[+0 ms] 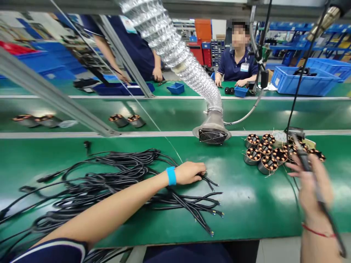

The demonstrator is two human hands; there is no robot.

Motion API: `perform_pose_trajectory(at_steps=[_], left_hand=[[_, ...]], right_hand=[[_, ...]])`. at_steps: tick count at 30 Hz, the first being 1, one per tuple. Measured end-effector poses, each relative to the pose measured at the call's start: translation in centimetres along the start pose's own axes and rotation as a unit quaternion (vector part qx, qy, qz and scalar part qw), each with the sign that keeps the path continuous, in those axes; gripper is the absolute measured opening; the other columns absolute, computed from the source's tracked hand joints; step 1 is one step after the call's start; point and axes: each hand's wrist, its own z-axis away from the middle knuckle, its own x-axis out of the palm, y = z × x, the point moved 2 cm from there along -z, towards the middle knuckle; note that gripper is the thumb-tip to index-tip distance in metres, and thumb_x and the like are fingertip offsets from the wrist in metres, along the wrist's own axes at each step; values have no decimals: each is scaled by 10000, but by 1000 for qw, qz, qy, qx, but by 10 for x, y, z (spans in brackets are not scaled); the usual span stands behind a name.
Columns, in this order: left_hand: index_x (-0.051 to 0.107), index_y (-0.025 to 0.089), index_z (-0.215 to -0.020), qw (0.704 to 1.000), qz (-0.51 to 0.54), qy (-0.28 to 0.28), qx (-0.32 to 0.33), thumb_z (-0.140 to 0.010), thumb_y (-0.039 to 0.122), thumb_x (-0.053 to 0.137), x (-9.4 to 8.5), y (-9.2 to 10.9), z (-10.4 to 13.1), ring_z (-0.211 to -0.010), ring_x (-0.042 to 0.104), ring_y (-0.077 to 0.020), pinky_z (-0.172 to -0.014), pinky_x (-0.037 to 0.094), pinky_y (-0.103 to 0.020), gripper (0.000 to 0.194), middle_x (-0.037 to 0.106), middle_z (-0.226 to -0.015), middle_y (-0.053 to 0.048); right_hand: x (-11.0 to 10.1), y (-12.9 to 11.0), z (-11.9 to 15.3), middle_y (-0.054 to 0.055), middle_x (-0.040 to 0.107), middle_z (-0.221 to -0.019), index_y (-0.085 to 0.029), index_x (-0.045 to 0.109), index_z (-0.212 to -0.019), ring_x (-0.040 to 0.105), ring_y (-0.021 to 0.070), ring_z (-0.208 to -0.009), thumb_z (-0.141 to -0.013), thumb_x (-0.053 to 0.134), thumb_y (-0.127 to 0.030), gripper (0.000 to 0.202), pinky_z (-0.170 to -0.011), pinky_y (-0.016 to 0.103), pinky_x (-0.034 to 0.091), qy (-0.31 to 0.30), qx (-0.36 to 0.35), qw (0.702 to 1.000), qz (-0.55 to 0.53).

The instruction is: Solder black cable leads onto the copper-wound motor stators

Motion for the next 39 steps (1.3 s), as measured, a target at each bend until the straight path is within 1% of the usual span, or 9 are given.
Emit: perform_pose_trajectory(at_steps=[4, 7, 15, 23, 26, 29, 32, 35, 39], left_hand=[[649, 191, -905, 998, 51, -8, 43, -826, 220, 654, 1, 0, 5, -864, 624, -175, -741, 452, -243, 85, 652, -975, -36], [674, 161, -911, 966, 252, 41, 34, -891, 293, 570, -2, -10, 5, -876, 602, -161, -825, 455, -254, 170, 649, -950, -50], [609, 124, -800, 868, 486, 89, -45, -915, 419, 374, 1, -32, -7, -460, 452, -73, -439, 315, -189, 395, 560, -645, -1], [658, 103, -1063, 823, 537, 173, -68, -864, 263, 519, -11, -27, -4, -551, 370, -66, -532, 322, -187, 291, 536, -710, 18], [573, 125, -1315, 832, 516, 200, -45, -886, 242, 511, -14, -24, -9, -610, 410, -84, -632, 405, -223, 449, 586, -831, -6], [518, 169, -1393, 882, 420, 211, 20, -910, 199, 469, -18, -18, -14, -777, 527, -124, -812, 466, -276, 486, 603, -994, -40], [586, 199, -1317, 942, 253, 221, 22, -947, 219, 442, -21, -12, -11, -994, 573, -187, -943, 457, -323, 397, 590, -1108, -73], [634, 206, -1221, 964, 126, 228, -49, -970, 287, 437, -27, -13, 1, -963, 595, -206, -862, 485, -323, 329, 571, -1139, -81], [688, 154, -891, 972, 153, 177, -22, -938, 256, 492, -36, -21, 15, -826, 574, -169, -765, 442, -273, 226, 603, -911, -47]], right_hand=[[63, -22, 20, 95, 755, -967, -238, 560, -1301, 713, 237, -864, -975, 451, -337, 358, -783, 398, 547, -163, -153, 965, 137], [91, -26, 15, 137, 733, -1001, -187, 658, -1090, 669, 289, -965, -961, 446, -283, 266, -837, 442, 503, -201, -194, 928, 247], [105, -40, 11, 120, 677, -858, -168, 648, -982, 615, 288, -846, -915, 485, -237, 190, -798, 440, 463, -248, -216, 900, 286], [150, -104, 77, 74, 714, -1130, -245, 561, -1075, 665, 223, -1041, -930, 494, -160, 181, -922, 445, 504, -283, -268, 909, 146], [157, -126, 87, 68, 706, -1184, -265, 508, -1092, 646, 217, -1158, -908, 507, -124, 231, -955, 458, 519, -269, -258, 928, 21], [156, -135, 82, 92, 694, -1208, -262, 474, -1073, 654, 230, -1153, -901, 502, -130, 219, -910, 447, 547, -232, -202, 951, -22], [155, -135, 73, 140, 639, -1303, -242, 456, -1098, 650, 260, -1154, -895, 488, -179, 215, -894, 463, 553, -250, -131, 959, 17], [156, -137, 70, 196, 555, -1397, -209, 437, -1157, 634, 294, -1170, -875, 491, -207, 287, -905, 496, 544, -293, -108, 949, 43], [158, -143, 73, 223, 487, -1451, -195, 438, -1203, 567, 332, -1258, -848, 506, -171, 362, -939, 536, 520, -331, -136, 931, 69]])
